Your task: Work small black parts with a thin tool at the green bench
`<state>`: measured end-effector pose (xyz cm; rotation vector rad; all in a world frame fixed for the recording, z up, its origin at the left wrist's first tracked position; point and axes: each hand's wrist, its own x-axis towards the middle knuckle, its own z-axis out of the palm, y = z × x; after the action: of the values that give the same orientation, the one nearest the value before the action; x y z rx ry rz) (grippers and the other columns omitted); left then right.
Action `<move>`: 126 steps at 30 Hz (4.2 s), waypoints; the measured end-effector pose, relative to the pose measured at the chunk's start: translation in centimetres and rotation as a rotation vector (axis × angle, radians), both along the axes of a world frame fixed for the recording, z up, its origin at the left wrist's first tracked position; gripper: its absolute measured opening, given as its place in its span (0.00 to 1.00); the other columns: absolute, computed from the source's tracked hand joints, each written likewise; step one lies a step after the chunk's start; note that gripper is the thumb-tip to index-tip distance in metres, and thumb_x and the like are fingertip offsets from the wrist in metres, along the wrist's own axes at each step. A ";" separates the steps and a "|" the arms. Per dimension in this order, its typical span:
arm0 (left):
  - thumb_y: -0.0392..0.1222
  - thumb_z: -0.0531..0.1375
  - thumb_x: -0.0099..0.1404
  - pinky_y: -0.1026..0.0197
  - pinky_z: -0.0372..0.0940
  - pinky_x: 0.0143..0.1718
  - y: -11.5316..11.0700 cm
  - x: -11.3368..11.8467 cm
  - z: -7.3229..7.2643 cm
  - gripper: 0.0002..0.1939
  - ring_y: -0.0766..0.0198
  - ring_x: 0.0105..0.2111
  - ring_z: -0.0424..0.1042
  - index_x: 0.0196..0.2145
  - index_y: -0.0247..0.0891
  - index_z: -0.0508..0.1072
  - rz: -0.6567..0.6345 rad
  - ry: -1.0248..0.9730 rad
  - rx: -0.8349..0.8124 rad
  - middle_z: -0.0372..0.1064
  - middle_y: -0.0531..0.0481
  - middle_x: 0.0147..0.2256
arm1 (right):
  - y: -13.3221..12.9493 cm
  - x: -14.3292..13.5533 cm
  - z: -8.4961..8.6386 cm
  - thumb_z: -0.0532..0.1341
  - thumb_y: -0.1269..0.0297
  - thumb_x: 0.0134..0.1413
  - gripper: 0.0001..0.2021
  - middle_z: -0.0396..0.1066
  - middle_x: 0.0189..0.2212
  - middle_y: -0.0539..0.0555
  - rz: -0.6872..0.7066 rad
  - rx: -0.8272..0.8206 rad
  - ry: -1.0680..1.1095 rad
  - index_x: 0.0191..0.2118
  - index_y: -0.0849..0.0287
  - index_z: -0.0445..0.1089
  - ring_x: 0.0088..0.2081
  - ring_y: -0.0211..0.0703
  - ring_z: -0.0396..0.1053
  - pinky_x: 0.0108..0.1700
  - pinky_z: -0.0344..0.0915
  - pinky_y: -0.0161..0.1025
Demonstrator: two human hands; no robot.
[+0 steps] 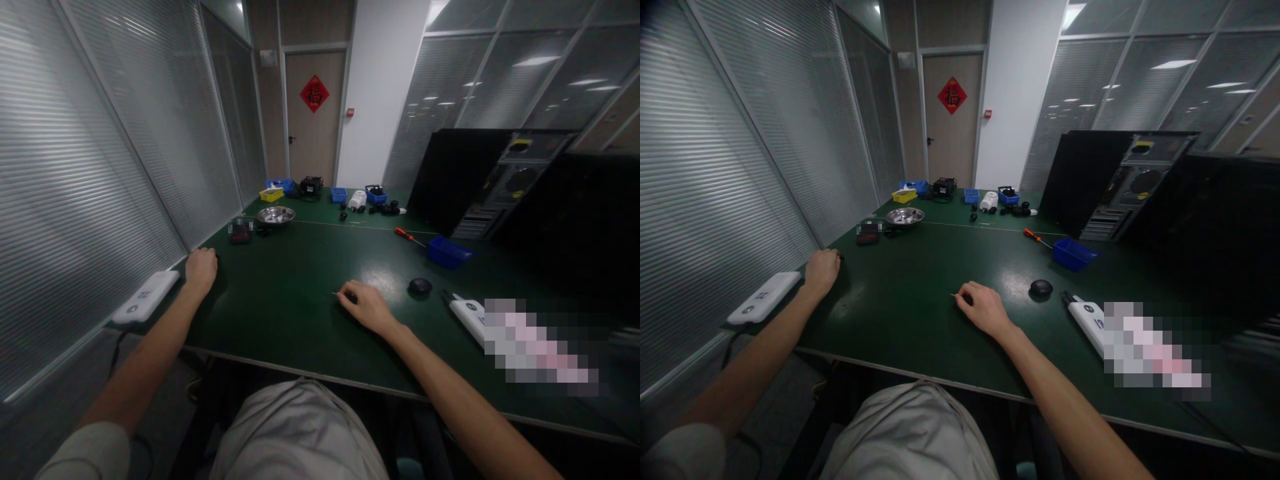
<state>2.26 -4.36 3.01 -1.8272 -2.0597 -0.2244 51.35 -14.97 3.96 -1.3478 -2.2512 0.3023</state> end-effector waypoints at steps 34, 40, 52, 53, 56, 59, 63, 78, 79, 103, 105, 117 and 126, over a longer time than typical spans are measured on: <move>0.46 0.62 0.70 0.63 0.64 0.37 -7.1 23.6 0.5 0.16 0.64 0.35 0.71 0.53 0.41 0.78 -1.033 -0.782 -0.389 0.76 0.48 0.41 | -0.3 -0.4 -0.1 0.59 0.59 0.67 0.08 0.73 0.36 0.50 0.013 0.015 -0.044 0.38 0.53 0.74 0.36 0.41 0.71 0.38 0.59 0.36; 0.46 0.63 0.69 0.62 0.65 0.38 -7.2 23.6 0.5 0.14 0.64 0.35 0.71 0.49 0.40 0.80 -1.062 -0.796 -0.356 0.76 0.46 0.41 | -0.4 -0.5 0.2 0.60 0.59 0.67 0.08 0.73 0.36 0.51 0.007 0.004 -0.061 0.38 0.53 0.74 0.36 0.41 0.71 0.38 0.60 0.36; 0.46 0.64 0.70 0.60 0.66 0.45 -7.1 22.9 0.6 0.12 0.61 0.40 0.76 0.47 0.42 0.82 -1.092 -0.895 -0.384 0.79 0.48 0.43 | -0.8 -0.9 0.1 0.56 0.59 0.71 0.09 0.74 0.40 0.51 0.092 0.003 0.015 0.42 0.53 0.73 0.38 0.41 0.71 0.41 0.62 0.37; 0.46 0.64 0.70 0.60 0.66 0.46 -7.0 22.9 0.6 0.12 0.61 0.41 0.76 0.47 0.42 0.82 -1.083 -0.910 -0.385 0.79 0.48 0.43 | -0.7 -1.0 0.1 0.56 0.59 0.71 0.10 0.74 0.40 0.51 0.091 0.002 0.026 0.42 0.53 0.73 0.38 0.41 0.71 0.41 0.62 0.37; 0.46 0.64 0.69 0.60 0.67 0.46 -7.0 22.9 0.6 0.12 0.60 0.41 0.76 0.47 0.41 0.82 -1.059 -0.929 -0.388 0.80 0.47 0.44 | -0.7 -1.0 0.0 0.55 0.58 0.72 0.10 0.74 0.40 0.51 0.087 -0.002 0.023 0.43 0.53 0.73 0.39 0.41 0.71 0.42 0.62 0.36; 0.46 0.64 0.69 0.60 0.67 0.44 -7.2 23.1 0.6 0.12 0.61 0.40 0.76 0.47 0.41 0.82 -1.084 -0.884 -0.384 0.79 0.46 0.43 | -0.8 -1.1 0.2 0.56 0.58 0.71 0.10 0.74 0.39 0.51 0.096 0.003 -0.040 0.43 0.53 0.73 0.38 0.41 0.72 0.40 0.61 0.36; 0.46 0.64 0.69 0.61 0.67 0.43 -7.4 23.5 0.6 0.12 0.61 0.39 0.75 0.46 0.41 0.83 -1.113 -0.834 -0.370 0.79 0.46 0.43 | -1.1 -1.5 0.3 0.56 0.57 0.72 0.10 0.74 0.40 0.51 0.110 0.032 -0.119 0.45 0.52 0.74 0.38 0.41 0.72 0.38 0.59 0.36; 0.47 0.67 0.64 0.57 0.69 0.50 -7.0 23.7 0.1 0.12 0.56 0.44 0.79 0.44 0.42 0.84 -0.948 -1.074 -0.456 0.81 0.47 0.44 | -0.7 -1.6 -0.3 0.53 0.58 0.74 0.10 0.74 0.41 0.51 0.121 0.039 -0.108 0.46 0.53 0.70 0.38 0.41 0.72 0.38 0.60 0.36; 0.47 0.67 0.65 0.57 0.70 0.48 -7.0 23.8 0.0 0.12 0.56 0.42 0.79 0.44 0.41 0.84 -0.926 -1.086 -0.464 0.82 0.47 0.43 | -0.7 -1.6 -0.4 0.53 0.58 0.74 0.10 0.74 0.41 0.51 0.119 0.040 -0.105 0.46 0.53 0.69 0.38 0.41 0.72 0.39 0.61 0.36; 0.47 0.56 0.76 0.55 0.66 0.47 -6.2 23.3 0.3 0.16 0.56 0.48 0.69 0.52 0.43 0.80 -1.092 -0.509 -0.212 0.70 0.43 0.49 | -1.0 -1.6 0.0 0.54 0.58 0.73 0.10 0.73 0.40 0.51 0.092 0.054 -0.081 0.44 0.53 0.70 0.36 0.40 0.71 0.38 0.60 0.36; 0.48 0.54 0.76 0.53 0.65 0.51 -6.5 23.1 0.6 0.18 0.54 0.52 0.67 0.53 0.43 0.80 -1.064 -0.524 -0.165 0.69 0.42 0.54 | -0.9 -1.5 0.0 0.54 0.58 0.73 0.10 0.73 0.40 0.51 0.092 0.047 -0.067 0.43 0.53 0.70 0.36 0.40 0.71 0.38 0.60 0.36; 0.34 0.48 0.74 0.50 0.58 0.63 -7.9 22.9 1.2 0.36 0.58 0.62 0.63 0.75 0.47 0.42 -0.970 -0.711 -0.145 0.57 0.43 0.69 | -0.8 -1.4 -0.1 0.55 0.59 0.72 0.09 0.73 0.38 0.51 0.109 0.049 0.047 0.41 0.53 0.71 0.36 0.41 0.71 0.40 0.62 0.37; 0.47 0.61 0.73 0.51 0.64 0.55 -7.4 23.3 1.2 0.13 0.56 0.50 0.70 0.52 0.42 0.74 -1.137 -0.575 -0.272 0.74 0.46 0.47 | -0.5 -1.1 -0.4 0.57 0.59 0.71 0.09 0.74 0.36 0.51 0.021 0.103 0.131 0.39 0.53 0.73 0.35 0.41 0.71 0.39 0.62 0.36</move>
<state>25.58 -11.80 4.18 -3.2056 -1.0577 -0.8635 50.23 -15.50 3.55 -1.2167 -2.1432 0.2702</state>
